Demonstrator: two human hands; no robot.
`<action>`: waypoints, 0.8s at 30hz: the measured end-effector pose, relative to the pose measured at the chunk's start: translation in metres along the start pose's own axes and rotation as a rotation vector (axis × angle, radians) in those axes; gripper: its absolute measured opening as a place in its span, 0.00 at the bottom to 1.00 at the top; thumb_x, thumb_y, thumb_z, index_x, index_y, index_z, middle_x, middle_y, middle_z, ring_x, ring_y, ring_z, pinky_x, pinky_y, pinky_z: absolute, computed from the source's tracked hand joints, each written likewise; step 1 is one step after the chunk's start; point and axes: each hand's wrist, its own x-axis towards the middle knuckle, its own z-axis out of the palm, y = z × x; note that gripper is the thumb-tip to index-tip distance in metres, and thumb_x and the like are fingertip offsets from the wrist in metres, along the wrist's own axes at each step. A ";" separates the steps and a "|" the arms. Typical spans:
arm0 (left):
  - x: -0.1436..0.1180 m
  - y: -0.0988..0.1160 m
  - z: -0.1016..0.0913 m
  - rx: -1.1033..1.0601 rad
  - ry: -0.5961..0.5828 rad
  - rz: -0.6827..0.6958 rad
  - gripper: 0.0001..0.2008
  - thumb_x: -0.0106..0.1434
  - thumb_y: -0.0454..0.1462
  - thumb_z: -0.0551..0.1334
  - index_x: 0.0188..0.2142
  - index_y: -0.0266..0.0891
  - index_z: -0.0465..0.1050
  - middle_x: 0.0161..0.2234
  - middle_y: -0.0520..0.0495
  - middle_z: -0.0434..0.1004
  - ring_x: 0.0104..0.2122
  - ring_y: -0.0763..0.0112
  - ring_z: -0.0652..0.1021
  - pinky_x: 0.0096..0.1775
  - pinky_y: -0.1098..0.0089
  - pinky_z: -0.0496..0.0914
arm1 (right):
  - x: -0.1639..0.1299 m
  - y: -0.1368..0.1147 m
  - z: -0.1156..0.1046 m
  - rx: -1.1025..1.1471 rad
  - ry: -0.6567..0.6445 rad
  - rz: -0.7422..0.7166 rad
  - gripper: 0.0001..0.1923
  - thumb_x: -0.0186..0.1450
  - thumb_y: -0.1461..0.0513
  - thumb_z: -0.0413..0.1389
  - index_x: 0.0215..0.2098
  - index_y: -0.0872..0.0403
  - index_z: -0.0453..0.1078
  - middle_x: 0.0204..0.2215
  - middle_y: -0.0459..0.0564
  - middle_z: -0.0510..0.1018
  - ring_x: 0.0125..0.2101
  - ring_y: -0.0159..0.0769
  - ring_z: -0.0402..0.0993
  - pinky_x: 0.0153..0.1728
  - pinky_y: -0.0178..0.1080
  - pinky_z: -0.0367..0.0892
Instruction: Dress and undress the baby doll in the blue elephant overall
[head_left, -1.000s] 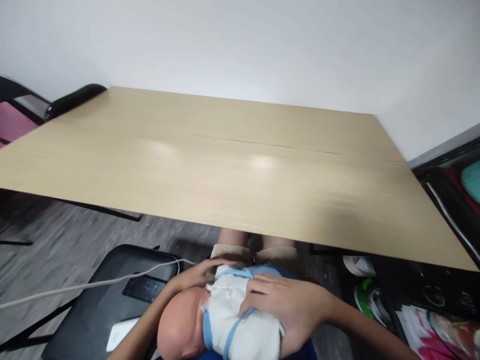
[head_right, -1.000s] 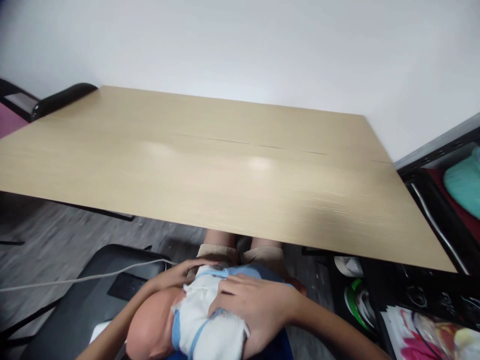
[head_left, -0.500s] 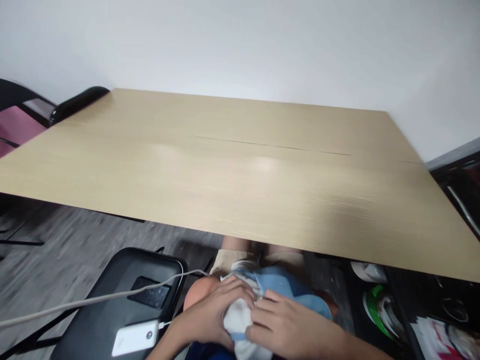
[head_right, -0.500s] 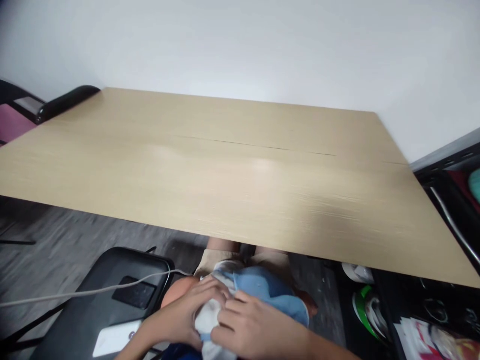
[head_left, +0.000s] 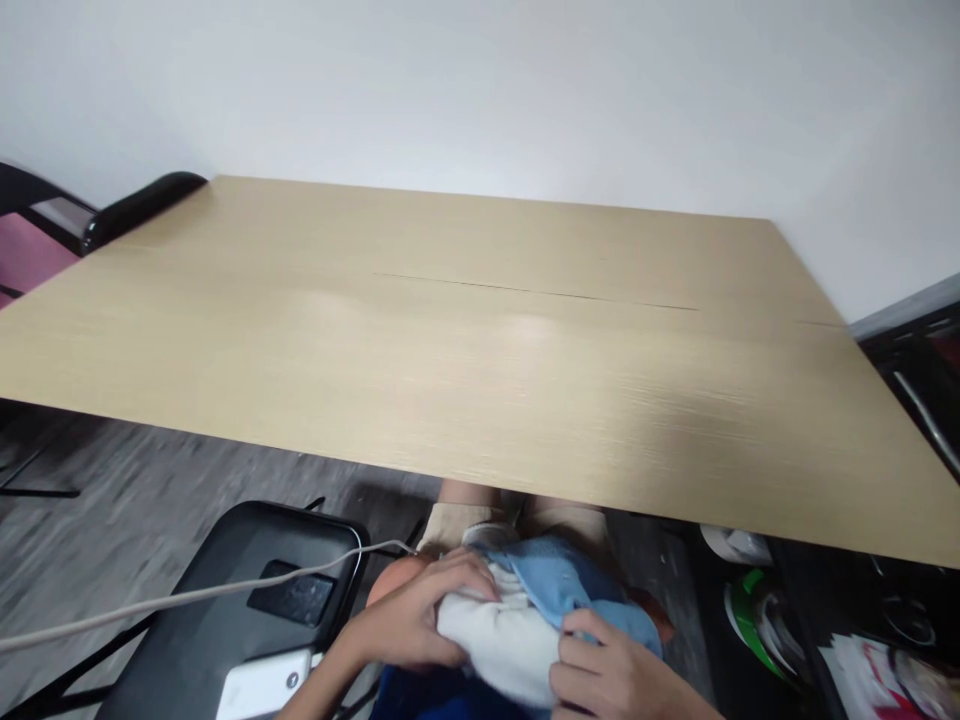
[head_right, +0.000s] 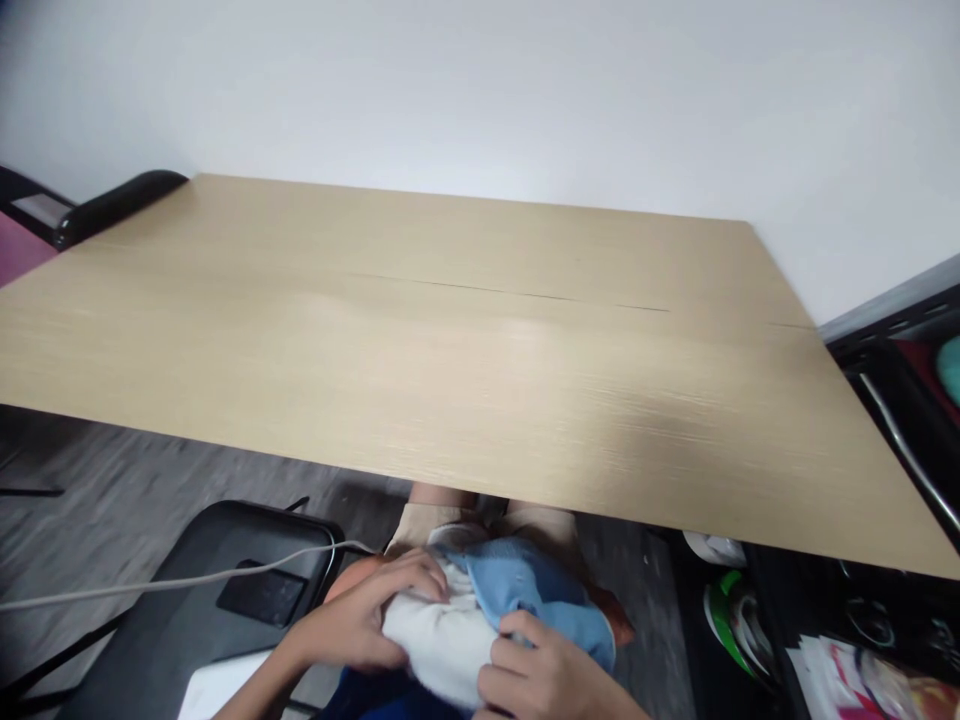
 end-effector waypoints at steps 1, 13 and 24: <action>-0.002 0.002 -0.001 0.002 0.006 -0.008 0.35 0.54 0.50 0.86 0.61 0.57 0.86 0.58 0.45 0.86 0.58 0.45 0.84 0.66 0.44 0.78 | -0.008 -0.001 0.005 -0.011 0.003 0.003 0.26 0.68 0.64 0.69 0.14 0.44 0.69 0.18 0.30 0.80 0.14 0.30 0.62 0.29 0.40 0.79; -0.005 0.022 -0.001 0.169 0.036 0.060 0.40 0.53 0.37 0.73 0.66 0.53 0.76 0.61 0.45 0.84 0.59 0.49 0.84 0.64 0.50 0.80 | -0.019 0.012 -0.055 0.025 0.140 0.179 0.24 0.83 0.68 0.58 0.27 0.48 0.72 0.23 0.40 0.70 0.27 0.32 0.69 0.51 0.39 0.82; 0.005 0.056 0.018 0.264 0.139 0.125 0.27 0.66 0.44 0.79 0.61 0.50 0.75 0.56 0.43 0.85 0.53 0.54 0.83 0.56 0.57 0.72 | 0.005 0.033 -0.049 0.062 0.319 0.198 0.29 0.90 0.68 0.49 0.28 0.49 0.67 0.23 0.39 0.67 0.28 0.31 0.64 0.45 0.38 0.76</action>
